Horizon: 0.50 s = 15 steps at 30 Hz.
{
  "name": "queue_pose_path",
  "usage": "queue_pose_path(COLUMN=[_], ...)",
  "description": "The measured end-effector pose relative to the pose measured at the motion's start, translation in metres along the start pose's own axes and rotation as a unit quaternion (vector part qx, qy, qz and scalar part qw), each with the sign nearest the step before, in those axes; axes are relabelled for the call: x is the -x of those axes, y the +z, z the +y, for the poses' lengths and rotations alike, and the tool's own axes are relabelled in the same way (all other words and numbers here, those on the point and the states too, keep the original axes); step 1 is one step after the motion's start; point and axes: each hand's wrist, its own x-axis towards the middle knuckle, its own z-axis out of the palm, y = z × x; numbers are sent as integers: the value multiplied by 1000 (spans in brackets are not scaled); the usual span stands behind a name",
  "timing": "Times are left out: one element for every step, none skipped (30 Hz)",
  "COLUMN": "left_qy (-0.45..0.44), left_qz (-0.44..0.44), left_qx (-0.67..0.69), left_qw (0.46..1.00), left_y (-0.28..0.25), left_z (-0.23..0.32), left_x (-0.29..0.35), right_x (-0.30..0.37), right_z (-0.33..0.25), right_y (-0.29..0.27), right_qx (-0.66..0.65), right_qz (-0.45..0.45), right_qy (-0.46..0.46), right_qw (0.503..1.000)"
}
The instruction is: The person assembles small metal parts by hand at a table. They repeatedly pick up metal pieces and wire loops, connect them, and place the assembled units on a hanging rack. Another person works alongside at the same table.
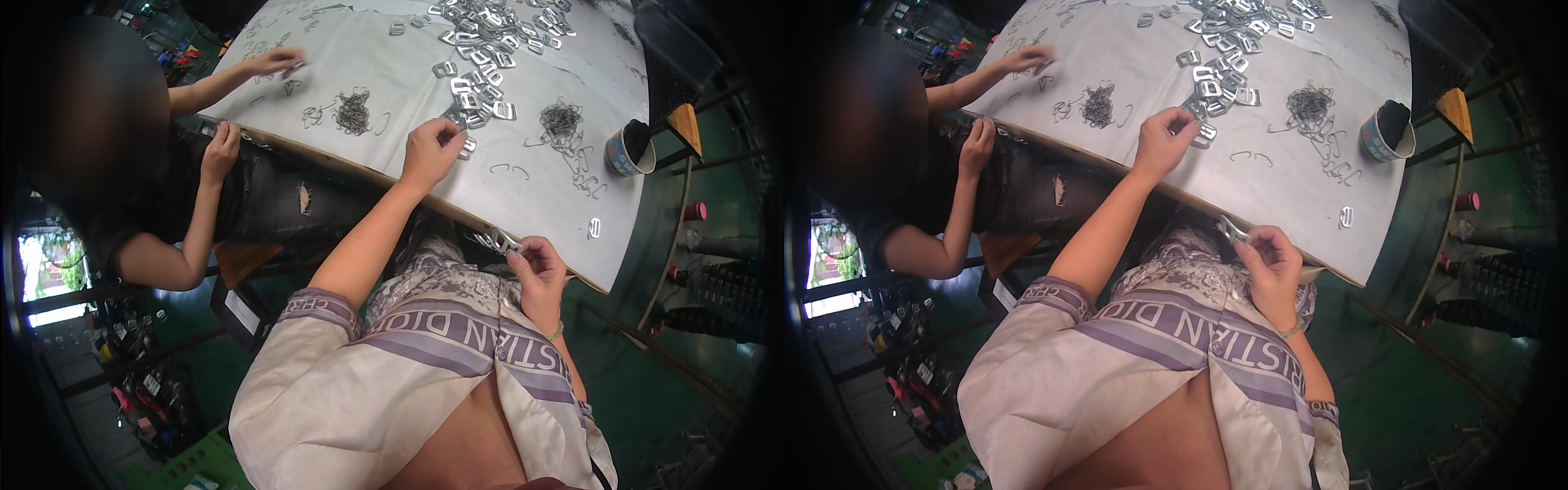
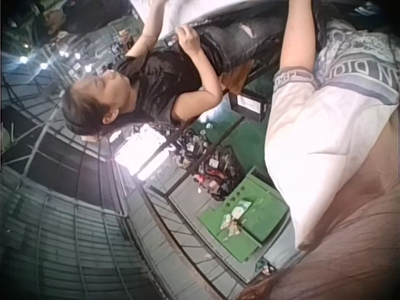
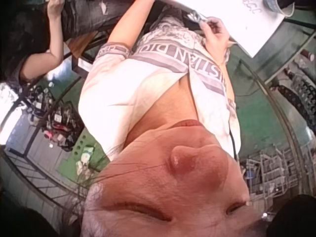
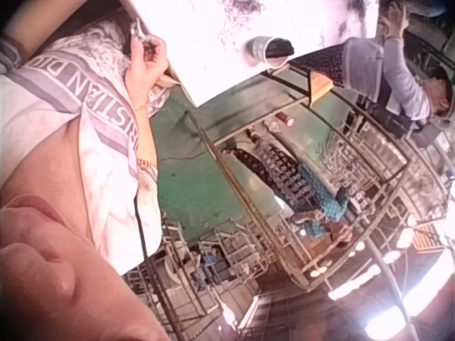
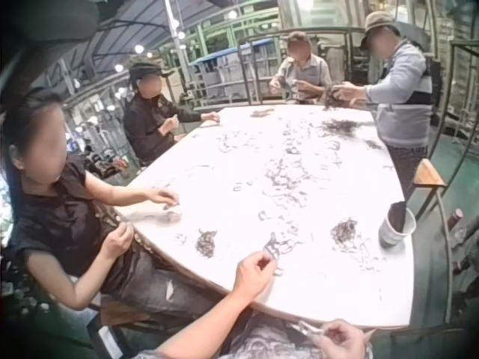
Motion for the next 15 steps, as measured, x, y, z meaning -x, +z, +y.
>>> queue_pose_path(left_qy=[-35,-34,-34,-36,-17,4,25,50,75,142,149,156,163,163,184], left_qz=[-27,-72,-117,-157,-191,-225,-257,-265,-272,-251,-244,-237,-229,-224,-202], left_qx=[28,77,125,171,161,151,140,101,62,38,37,37,38,25,17], left_qw=[999,994,985,972,968,963,956,958,957,957,957,958,959,960,962], left_y=[0,0,-2,-6,-11,-16,-20,-21,-21,-18,-15,-14,-12,-11,-8], left_z=[5,16,31,47,62,75,84,90,93,87,85,85,84,84,84], left_x=[1,6,15,27,39,52,63,70,76,79,83,86,89,91,93], right_x=[0,1,2,2,2,1,0,0,0,0,0,0,-1,-1,-1], right_z=[-1,-2,-2,-2,-1,0,1,1,2,2,1,1,0,-1,-1], right_y=[0,0,0,0,0,1,1,1,1,1,2,2,3,4,5], right_qx=[-2,-3,-4,-7,-12,-17,-20,-25,-29,-31,-32,-33,-33,-34,-34], right_qz=[4,11,17,21,23,25,25,27,30,30,31,31,34,36,38], right_qy=[3,3,4,6,9,12,10,8,6,3,1,-1,2,5,8], right_qw=[1000,1000,1000,1000,1000,999,999,999,999,999,999,999,999,999,999])
